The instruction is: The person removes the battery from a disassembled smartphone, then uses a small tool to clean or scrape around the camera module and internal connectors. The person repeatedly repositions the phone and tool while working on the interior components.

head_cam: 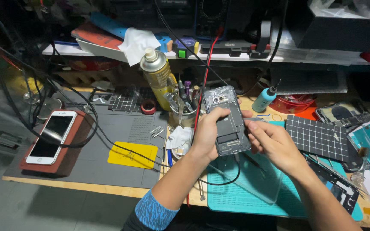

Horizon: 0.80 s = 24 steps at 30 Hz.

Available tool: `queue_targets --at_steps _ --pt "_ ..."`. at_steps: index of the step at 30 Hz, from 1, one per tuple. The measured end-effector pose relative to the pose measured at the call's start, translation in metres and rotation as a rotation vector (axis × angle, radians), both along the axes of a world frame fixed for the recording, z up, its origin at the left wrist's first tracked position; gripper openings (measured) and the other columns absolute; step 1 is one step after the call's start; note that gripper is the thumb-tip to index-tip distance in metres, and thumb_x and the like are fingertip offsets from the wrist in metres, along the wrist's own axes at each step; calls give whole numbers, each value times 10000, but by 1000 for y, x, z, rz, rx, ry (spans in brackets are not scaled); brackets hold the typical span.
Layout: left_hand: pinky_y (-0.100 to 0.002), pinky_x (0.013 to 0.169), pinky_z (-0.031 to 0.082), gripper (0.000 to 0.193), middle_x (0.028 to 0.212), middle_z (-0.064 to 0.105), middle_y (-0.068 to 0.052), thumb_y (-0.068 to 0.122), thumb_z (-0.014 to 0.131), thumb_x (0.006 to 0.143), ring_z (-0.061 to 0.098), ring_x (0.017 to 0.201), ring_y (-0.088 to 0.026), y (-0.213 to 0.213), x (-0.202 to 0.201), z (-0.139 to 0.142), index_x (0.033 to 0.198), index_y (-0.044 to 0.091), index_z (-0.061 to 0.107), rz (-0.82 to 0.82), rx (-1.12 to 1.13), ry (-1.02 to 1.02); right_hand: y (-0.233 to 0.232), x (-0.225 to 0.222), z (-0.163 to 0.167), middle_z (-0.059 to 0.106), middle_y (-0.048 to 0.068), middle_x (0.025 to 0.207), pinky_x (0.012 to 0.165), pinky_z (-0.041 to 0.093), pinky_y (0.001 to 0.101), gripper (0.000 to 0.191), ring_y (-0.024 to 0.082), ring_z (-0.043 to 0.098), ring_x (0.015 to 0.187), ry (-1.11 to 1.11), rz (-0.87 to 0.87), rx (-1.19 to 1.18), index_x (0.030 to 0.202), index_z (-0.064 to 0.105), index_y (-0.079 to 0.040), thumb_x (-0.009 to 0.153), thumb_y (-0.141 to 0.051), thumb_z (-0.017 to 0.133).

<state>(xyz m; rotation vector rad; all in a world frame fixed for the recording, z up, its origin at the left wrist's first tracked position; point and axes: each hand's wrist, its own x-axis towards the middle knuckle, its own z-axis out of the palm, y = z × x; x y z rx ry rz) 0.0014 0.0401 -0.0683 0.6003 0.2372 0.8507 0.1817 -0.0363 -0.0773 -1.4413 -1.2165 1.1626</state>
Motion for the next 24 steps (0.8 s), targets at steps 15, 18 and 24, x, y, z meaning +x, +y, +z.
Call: queue_targets --at_steps 15,18,24 --pt "-359 771 616 393 1054 727 -176 114 497 991 731 889 -247 -13 -23 16 1336 -43 603 -18 129 105 -14 -20 23 437 -59 625 527 373 217 537 56 403 576 20 48 31 1396 657 -48 1043 -392 445" --pt "-355 745 610 393 1037 732 -172 119 500 996 726 857 -235 -12 -26 16 1339 -40 608 -19 140 119 -14 -22 23 455 -61 620 530 387 221 519 58 419 574 -27 11 12 1346 684 -34 1040 -382 450" --pt "-354 727 615 372 1001 732 -170 108 505 974 735 839 -245 -8 -24 14 1296 -42 615 8 121 144 -11 -24 22 681 -18 893 571 441 211 432 48 453 601 110 0 99 1341 660 -18 1015 -274 538"
